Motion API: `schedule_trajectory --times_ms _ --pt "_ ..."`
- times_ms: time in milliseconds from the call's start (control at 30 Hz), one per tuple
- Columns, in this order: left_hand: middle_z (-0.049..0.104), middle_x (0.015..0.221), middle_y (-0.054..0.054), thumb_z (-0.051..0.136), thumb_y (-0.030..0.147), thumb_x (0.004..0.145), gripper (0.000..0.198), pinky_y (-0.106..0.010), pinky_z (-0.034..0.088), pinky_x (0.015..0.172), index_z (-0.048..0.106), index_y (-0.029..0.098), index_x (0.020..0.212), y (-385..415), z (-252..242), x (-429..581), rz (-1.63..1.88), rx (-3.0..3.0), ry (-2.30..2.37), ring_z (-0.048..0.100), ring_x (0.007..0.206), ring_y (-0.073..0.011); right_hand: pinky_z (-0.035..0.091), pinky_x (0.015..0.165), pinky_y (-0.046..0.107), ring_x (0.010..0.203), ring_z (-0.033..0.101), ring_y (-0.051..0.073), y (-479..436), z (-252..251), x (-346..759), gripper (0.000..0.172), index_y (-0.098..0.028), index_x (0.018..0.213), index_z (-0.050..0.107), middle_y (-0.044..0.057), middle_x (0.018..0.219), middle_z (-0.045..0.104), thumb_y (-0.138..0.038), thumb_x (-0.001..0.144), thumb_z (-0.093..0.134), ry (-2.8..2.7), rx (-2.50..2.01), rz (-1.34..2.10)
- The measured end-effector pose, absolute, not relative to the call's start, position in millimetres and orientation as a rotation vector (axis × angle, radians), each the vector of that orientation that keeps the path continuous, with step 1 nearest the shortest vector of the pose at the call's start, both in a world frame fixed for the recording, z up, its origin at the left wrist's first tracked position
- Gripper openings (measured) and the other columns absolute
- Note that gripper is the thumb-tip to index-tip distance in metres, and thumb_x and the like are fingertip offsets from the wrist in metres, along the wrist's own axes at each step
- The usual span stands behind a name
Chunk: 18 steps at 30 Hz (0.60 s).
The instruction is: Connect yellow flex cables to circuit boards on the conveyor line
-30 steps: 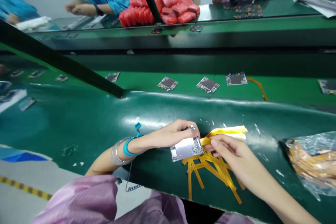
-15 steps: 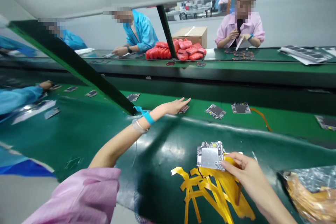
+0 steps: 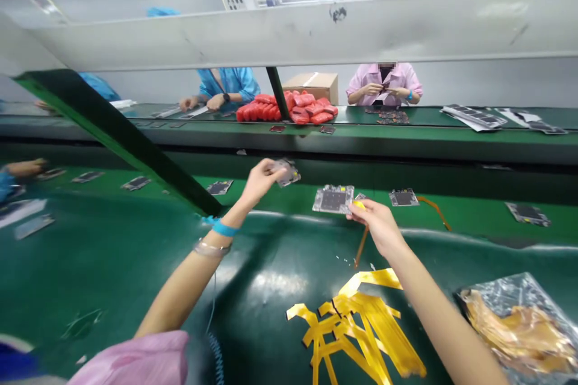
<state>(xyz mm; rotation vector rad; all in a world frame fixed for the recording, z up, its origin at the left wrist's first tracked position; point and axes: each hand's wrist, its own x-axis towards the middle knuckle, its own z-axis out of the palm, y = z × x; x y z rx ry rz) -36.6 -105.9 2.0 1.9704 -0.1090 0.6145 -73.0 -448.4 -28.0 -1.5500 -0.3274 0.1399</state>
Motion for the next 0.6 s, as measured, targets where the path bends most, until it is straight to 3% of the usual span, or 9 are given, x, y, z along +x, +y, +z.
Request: schedule_trajectory --times_ms 100,233,300,367,433,500,600 --pt "0.064 0.099 -0.002 0.07 0.044 0.077 0.038 -0.03 0.051 0.085 0.046 0.022 0.097 -101 3 -75 0.699 1.622 0.014 0.063 0.091 -0.0158 0.058 0.082 0.041 0.096 0.068 0.022 -414 -16 -32 0.025 -0.015 0.118 0.064 0.008 0.115 0.067 -0.032 0.1 0.063 -0.333 -1.648 0.104" --pt "0.068 0.098 -0.003 0.08 0.02 0.064 0.047 -0.029 0.055 0.084 0.052 0.021 0.101 -115 -13 -127 0.467 1.396 0.105 0.067 0.085 -0.0144 0.057 0.087 0.044 0.104 0.065 0.024 -416 -19 -20 0.031 -0.017 0.127 0.061 0.01 0.127 0.062 -0.031 0.099 0.064 -0.313 -1.823 -0.03" --pt "0.07 0.102 -0.007 0.08 0.014 0.064 0.043 -0.032 0.057 0.086 0.059 0.016 0.102 -129 -24 -149 0.289 1.358 0.129 0.069 0.087 -0.0174 0.055 0.09 0.045 0.106 0.065 0.025 -438 -34 -41 0.027 -0.016 0.123 0.063 0.009 0.124 0.063 -0.032 0.101 0.06 -0.365 -1.899 -0.059" --pt "0.071 0.106 -0.011 0.08 0.013 0.067 0.039 -0.037 0.057 0.088 0.064 0.013 0.102 -145 -32 -165 0.118 1.325 0.14 0.069 0.09 -0.0206 0.052 0.091 0.041 0.104 0.067 0.026 -462 -52 -74 0.033 -0.012 0.111 0.069 0.004 0.106 0.067 -0.035 0.105 0.047 -0.487 -1.97 -0.003" --pt "0.071 0.108 -0.01 0.082 0.014 0.069 0.04 -0.038 0.057 0.087 0.065 0.014 0.105 -162 -38 -175 -0.028 1.315 0.133 0.068 0.093 -0.0213 0.052 0.081 0.034 0.086 0.069 0.023 -480 -70 -112 0.019 -0.015 0.092 0.074 0.002 0.086 0.072 -0.031 0.094 0.065 -0.618 -2.037 0.119" --pt "0.07 0.107 -0.007 0.084 0.015 0.069 0.042 -0.033 0.055 0.084 0.065 0.015 0.106 -180 -39 -180 -0.113 1.356 0.099 0.067 0.092 -0.0192 0.051 0.074 0.032 0.079 0.068 0.021 -488 -83 -144 0.011 -0.02 0.089 0.075 0.002 0.083 0.072 -0.027 0.091 0.067 -0.721 -2.09 0.204" --pt "0.069 0.1 -0.005 0.086 0.017 0.067 0.04 -0.028 0.051 0.082 0.065 0.013 0.101 -203 -38 -179 -0.114 1.484 0.017 0.064 0.091 -0.0164 0.048 0.081 0.036 0.09 0.066 0.024 -484 -96 -169 0.008 -0.023 0.093 0.074 0.005 0.094 0.072 -0.021 0.088 0.069 -0.838 -2.148 0.223"
